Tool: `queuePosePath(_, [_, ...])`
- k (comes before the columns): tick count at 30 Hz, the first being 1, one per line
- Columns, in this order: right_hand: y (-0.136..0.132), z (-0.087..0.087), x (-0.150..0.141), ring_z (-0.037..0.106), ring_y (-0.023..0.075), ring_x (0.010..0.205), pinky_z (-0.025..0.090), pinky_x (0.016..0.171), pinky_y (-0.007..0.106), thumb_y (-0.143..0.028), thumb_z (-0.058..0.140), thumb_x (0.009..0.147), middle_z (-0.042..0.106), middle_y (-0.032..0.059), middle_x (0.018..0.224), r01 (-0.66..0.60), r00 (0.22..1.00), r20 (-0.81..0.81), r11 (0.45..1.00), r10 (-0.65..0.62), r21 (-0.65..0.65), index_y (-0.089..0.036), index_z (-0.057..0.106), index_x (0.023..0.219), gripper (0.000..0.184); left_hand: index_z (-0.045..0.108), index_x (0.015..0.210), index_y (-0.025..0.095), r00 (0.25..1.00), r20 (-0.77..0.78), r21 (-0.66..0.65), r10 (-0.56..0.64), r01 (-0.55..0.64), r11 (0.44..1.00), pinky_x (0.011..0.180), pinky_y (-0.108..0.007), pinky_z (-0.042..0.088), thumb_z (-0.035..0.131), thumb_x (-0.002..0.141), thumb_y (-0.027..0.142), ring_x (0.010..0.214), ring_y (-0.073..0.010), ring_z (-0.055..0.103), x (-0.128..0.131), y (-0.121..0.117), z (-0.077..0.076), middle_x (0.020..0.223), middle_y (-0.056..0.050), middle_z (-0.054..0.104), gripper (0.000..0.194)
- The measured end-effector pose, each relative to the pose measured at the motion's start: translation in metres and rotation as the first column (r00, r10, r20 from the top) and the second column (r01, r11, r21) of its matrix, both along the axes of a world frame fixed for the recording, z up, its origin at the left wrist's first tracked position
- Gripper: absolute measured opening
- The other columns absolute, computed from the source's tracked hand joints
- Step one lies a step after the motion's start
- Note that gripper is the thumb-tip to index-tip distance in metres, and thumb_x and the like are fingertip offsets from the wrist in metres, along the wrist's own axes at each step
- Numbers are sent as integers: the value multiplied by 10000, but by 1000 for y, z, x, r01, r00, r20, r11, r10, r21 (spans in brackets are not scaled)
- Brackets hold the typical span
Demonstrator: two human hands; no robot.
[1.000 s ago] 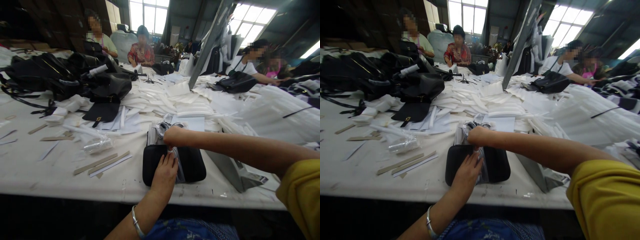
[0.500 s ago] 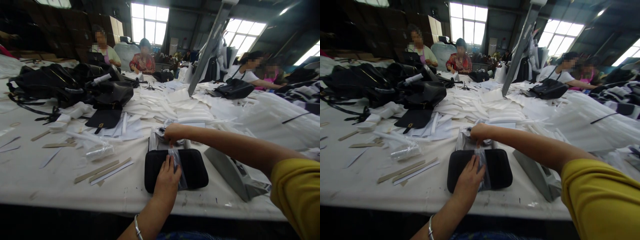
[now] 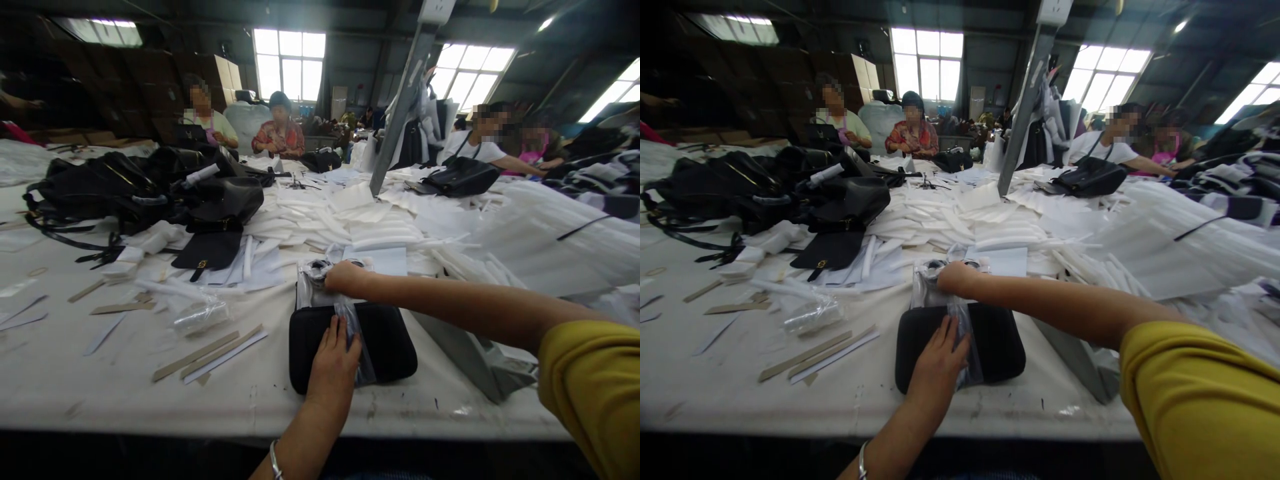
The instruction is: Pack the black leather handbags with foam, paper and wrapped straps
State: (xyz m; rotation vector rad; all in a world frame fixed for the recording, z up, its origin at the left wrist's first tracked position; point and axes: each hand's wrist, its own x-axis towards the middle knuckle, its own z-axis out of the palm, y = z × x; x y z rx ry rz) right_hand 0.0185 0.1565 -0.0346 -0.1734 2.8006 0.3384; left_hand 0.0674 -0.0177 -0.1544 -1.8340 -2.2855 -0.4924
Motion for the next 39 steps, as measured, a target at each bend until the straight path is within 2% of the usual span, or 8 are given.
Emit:
queuePosePath(5, [-5,3,59,711,245,876,521,746,325,-100,484,929,738,147,990,52,989,-136,997,-60,-59,-143,671,1089,250,618,1259,179,1000,17,2,16,-16,1000,1055,-499,488,665,864,160,1361,-385,440,1,-1,3,1443,-232,503,397])
queuePosePath(8, [-10,-24,96,686,240,1022,504,911,359,-242,490,981,713,143,1152,89,944,-284,957,-169,-275,-161,643,1212,288,586,1296,166,1000,19,6,14,-14,1000,1060,-500,485,671,855,146,1357,-375,450,2,-3,5,1428,-226,524,450])
queuePosePath(11, [-14,-57,114,564,284,1261,367,1114,467,-273,505,981,600,175,1367,109,906,-353,935,-233,-337,-121,569,1346,401,572,1312,147,1000,22,4,6,-6,1000,1069,-478,484,663,861,140,1352,-355,463,1,-4,7,1393,-218,562,461])
queuePosePath(15, [-15,-76,113,496,293,1325,308,1141,494,-300,460,1003,546,160,1432,133,877,-413,950,-246,-284,-111,534,1384,432,578,1310,151,1000,24,-11,-2,2,1000,1075,-469,481,716,832,178,1348,-350,470,-1,-5,8,1400,-215,557,498])
queuePosePath(27, [-30,-63,84,585,325,1087,459,867,468,-226,410,989,614,200,1320,294,786,-487,923,-382,-249,-42,601,1279,394,617,1241,145,1000,-27,-6,4,-5,1000,1059,-483,489,715,823,149,1341,-354,481,2,-6,15,1418,-244,525,430])
queuePosePath(32, [-38,-66,117,534,266,1249,407,1042,425,-228,450,988,578,120,1404,214,789,-500,923,-356,-319,-125,601,1310,370,584,1305,126,1000,-11,4,7,-7,1000,1073,-476,476,687,852,159,1356,-348,466,2,-10,11,1435,-225,515,465])
queuePosePath(35, [-43,-77,137,466,254,1349,308,1148,466,-255,414,1015,581,93,1410,152,779,-522,913,-347,-379,-161,565,1360,388,580,1307,110,1000,-11,36,-19,20,999,1105,-478,445,626,902,177,1358,-323,470,3,-13,3,1389,-171,580,413])
queuePosePath(39, [-43,-87,138,443,284,1376,272,1165,536,-254,427,1008,555,85,1440,161,788,-496,900,-365,-405,-175,558,1366,390,567,1324,126,999,-7,54,-45,45,997,1130,-492,414,556,936,135,1317,-293,522,4,-15,-6,1352,-107,624,388])
